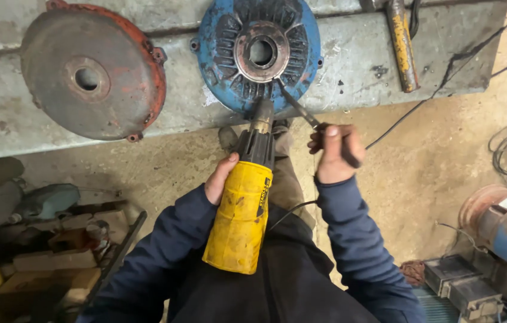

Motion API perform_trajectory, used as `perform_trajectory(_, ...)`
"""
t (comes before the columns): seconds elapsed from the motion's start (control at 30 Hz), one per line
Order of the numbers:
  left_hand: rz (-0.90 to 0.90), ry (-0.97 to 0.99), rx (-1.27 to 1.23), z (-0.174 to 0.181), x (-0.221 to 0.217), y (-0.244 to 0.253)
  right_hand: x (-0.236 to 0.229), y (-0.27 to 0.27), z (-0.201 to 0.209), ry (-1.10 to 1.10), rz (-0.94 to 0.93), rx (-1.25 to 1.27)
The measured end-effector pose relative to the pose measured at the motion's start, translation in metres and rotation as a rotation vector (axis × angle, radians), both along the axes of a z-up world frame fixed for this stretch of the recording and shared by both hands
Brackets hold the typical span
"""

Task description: The person uses a yellow heat gun to apply heat to a blue mechanical component on a metal workbench. They then use a metal scraper to remove residue from the heated surface, repeating the process of heating and scraping across the component.

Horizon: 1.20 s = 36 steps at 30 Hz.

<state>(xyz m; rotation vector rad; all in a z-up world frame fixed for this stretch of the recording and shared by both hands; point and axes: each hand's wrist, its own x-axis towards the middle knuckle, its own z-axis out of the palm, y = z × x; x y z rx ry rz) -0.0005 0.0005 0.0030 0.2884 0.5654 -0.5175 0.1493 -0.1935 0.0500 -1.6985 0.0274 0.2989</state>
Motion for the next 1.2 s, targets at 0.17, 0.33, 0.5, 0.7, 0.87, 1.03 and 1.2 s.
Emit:
perform_trajectory(0.17,0.030,0.059,0.027,-0.005,-0.005,-0.002,-0.042,0.013,-0.027,-0.300,0.066,-0.149)
perform_trajectory(0.33,0.021,0.004,0.061,0.008,-0.002,0.000,-0.044,0.016,-0.005,-0.292,0.159,-0.018)
perform_trajectory(0.5,0.014,0.032,0.068,-0.002,-0.009,0.001,-0.031,0.001,-0.009,-0.574,0.343,-0.405)
perform_trajectory(0.7,0.022,0.035,0.022,-0.004,-0.012,0.003,-0.029,0.007,0.004,-0.637,0.318,-0.441)
perform_trajectory(0.87,0.032,0.029,-0.041,-0.004,-0.009,0.006,-0.030,0.015,0.009,-0.733,0.361,-0.453)
perform_trajectory(1.03,0.060,0.016,0.008,-0.011,-0.017,0.008,-0.031,0.032,0.036,-0.714,0.414,-0.510)
perform_trajectory(1.2,0.037,0.017,0.022,-0.001,-0.013,0.014,-0.027,0.040,0.025,-0.669,0.392,-0.584)
